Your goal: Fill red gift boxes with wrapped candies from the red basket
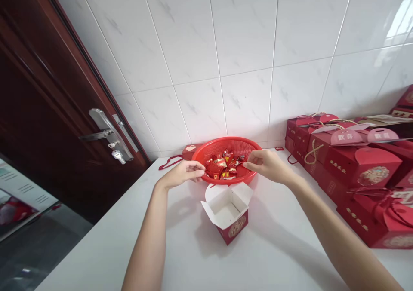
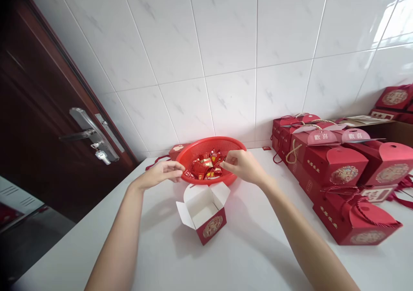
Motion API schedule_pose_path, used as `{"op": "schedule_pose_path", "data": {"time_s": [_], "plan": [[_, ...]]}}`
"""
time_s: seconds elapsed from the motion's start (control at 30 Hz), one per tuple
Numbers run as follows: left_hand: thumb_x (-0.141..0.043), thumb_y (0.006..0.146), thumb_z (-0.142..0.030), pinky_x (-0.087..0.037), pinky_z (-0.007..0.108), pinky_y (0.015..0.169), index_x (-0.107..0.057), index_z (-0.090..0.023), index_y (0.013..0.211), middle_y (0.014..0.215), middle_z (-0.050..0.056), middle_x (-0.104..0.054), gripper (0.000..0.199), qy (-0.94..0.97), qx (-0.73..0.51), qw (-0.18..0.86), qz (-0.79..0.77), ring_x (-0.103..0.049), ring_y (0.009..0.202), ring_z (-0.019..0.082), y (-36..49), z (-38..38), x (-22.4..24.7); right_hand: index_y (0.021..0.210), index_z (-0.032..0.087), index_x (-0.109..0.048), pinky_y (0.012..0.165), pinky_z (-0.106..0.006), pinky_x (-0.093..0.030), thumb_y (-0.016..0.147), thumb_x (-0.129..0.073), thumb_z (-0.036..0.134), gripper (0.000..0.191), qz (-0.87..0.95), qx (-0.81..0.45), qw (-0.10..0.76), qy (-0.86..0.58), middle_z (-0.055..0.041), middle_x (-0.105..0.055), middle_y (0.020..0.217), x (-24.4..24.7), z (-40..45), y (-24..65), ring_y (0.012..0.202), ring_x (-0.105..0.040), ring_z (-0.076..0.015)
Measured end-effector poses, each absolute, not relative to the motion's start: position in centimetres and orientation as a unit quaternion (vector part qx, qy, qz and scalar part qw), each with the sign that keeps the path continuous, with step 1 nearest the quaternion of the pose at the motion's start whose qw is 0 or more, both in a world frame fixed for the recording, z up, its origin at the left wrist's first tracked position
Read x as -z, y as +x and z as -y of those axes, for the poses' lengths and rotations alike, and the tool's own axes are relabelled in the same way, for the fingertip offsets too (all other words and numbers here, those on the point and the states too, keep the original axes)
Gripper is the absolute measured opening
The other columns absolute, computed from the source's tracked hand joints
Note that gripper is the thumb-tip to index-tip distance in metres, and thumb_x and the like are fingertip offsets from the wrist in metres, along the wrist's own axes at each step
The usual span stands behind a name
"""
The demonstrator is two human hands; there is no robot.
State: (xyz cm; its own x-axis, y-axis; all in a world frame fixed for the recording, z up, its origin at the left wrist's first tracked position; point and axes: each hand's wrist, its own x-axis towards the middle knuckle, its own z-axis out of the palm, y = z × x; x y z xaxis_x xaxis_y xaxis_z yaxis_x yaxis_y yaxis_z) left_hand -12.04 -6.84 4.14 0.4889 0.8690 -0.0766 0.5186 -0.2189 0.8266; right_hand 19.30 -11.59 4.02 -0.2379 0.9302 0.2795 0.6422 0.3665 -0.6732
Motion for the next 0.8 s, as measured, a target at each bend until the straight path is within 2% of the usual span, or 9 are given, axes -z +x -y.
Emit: {"op": "schedule_pose_path", "data": {"time_s": [0.1, 0.13, 0.23, 0.33, 0.43, 0.5, 0.6, 0.7, 0.8], "plan": [[-0.061, 0.085, -0.052, -0.052, 0.031, 0.091, -0.068, -0.018, 0.109, 0.112, 0.009, -0.071, 0.043, 0.814, -0.106, 0.288, -0.493, -0.067, 0.103, 0.023, -8.8, 3.7, -4.0, 0.074, 0.019, -0.062, 0.069, -0.026, -0.046, 0.085, -0.057, 0.035, 0.021, 0.714, -0.246, 0.393, -0.524, -0.0022, -0.07, 0.079, -2.4, 7.4, 18.3, 0.073, -0.063, -0.0153], [-0.066, 0.081, -0.052, -0.05, 0.032, 0.094, -0.07, -0.019, 0.106, 0.114, 0.009, -0.071, 0.042, 0.821, -0.069, 0.27, -0.498, -0.065, 0.107, 0.025, -7.5, 2.6, -3.8, 0.076, 0.018, -0.062, 0.071, -0.026, -0.047, 0.085, -0.056, 0.032, 0.018, 0.707, -0.245, 0.398, -0.53, -0.0029, -0.071, 0.082, -1.7, 6.2, 17.9, 0.076, -0.064, -0.0155], [-0.089, 0.048, -0.044, -0.052, 0.04, 0.091, -0.076, -0.021, 0.093, 0.114, 0.011, -0.072, 0.052, 0.807, 0.039, 0.241, -0.537, -0.065, 0.107, 0.036, -4.3, -0.2, -2.2, 0.077, 0.017, -0.063, 0.071, -0.025, -0.048, 0.084, -0.056, 0.027, 0.014, 0.703, -0.254, 0.382, -0.543, -0.0045, -0.072, 0.085, -0.1, 3.5, 16.8, 0.08, -0.065, -0.0163], [-0.093, 0.027, -0.026, -0.051, 0.052, 0.091, -0.073, -0.025, 0.114, 0.149, 0.019, -0.049, 0.089, 0.781, 0.097, 0.207, -0.581, -0.05, 0.126, 0.05, -2.4, -1.7, 0.2, 0.073, 0.018, -0.064, 0.064, -0.025, -0.047, 0.08, -0.063, 0.029, 0.014, 0.706, -0.272, 0.342, -0.557, -0.0039, -0.072, 0.08, 1.0, 2.4, 16.5, 0.077, -0.066, -0.0173], [-0.093, 0.024, -0.024, -0.05, 0.059, 0.089, -0.071, -0.023, 0.12, 0.159, 0.024, -0.03, 0.098, 0.767, 0.122, 0.19, -0.601, -0.043, 0.13, 0.056, -1.9, -2.5, 2.1, 0.072, 0.019, -0.065, 0.061, -0.025, -0.045, 0.077, -0.067, 0.034, 0.016, 0.711, -0.277, 0.304, -0.57, -0.0027, -0.073, 0.08, 1.3, 2.3, 16.6, 0.076, -0.066, -0.0181], [-0.092, 0.031, -0.031, -0.052, 0.056, 0.087, -0.072, -0.023, 0.118, 0.157, 0.024, -0.034, 0.089, 0.772, 0.124, 0.186, -0.596, -0.05, 0.125, 0.052, -2.0, -3.0, 2.6, 0.074, 0.02, -0.066, 0.061, -0.025, -0.045, 0.078, -0.067, 0.036, 0.017, 0.713, -0.275, 0.288, -0.578, -0.0021, -0.074, 0.083, 1.4, 2.4, 16.6, 0.078, -0.067, -0.0182], [-0.089, 0.038, -0.037, -0.054, 0.048, 0.085, -0.074, -0.022, 0.107, 0.142, 0.021, -0.052, 0.072, 0.79, 0.118, 0.181, -0.573, -0.06, 0.112, 0.044, -2.4, -3.4, 2.9, 0.077, 0.022, -0.067, 0.063, -0.026, -0.044, 0.081, -0.065, 0.039, 0.018, 0.712, -0.267, 0.273, -0.589, -0.002, -0.074, 0.089, 1.3, 2.6, 16.5, 0.082, -0.067, -0.0188], [-0.089, 0.036, -0.033, -0.054, 0.041, 0.078, -0.074, -0.022, 0.094, 0.116, 0.016, -0.067, 0.061, 0.805, 0.12, 0.189, -0.549, -0.065, 0.098, 0.039, -2.5, -3.3, 2.8, 0.078, 0.022, -0.066, 0.063, -0.026, -0.043, 0.081, -0.065, 0.039, 0.017, 0.712, -0.26, 0.263, -0.596, -0.0019, -0.074, 0.092, 1.3, 2.8, 16.4, 0.085, -0.067, -0.0192], [-0.086, 0.037, -0.025, -0.053, 0.037, 0.064, -0.072, -0.021, 0.094, 0.098, 0.013, -0.07, 0.059, 0.81, 0.115, 0.212, -0.535, -0.067, 0.079, 0.034, -2.6, -2.6, 2.4, 0.082, 0.022, -0.067, 0.062, -0.026, -0.042, 0.081, -0.064, 0.04, 0.018, 0.715, -0.256, 0.258, -0.598, -0.0024, -0.074, 0.093, 1.2, 3.0, 16.4, 0.086, -0.067, -0.0199]]}}
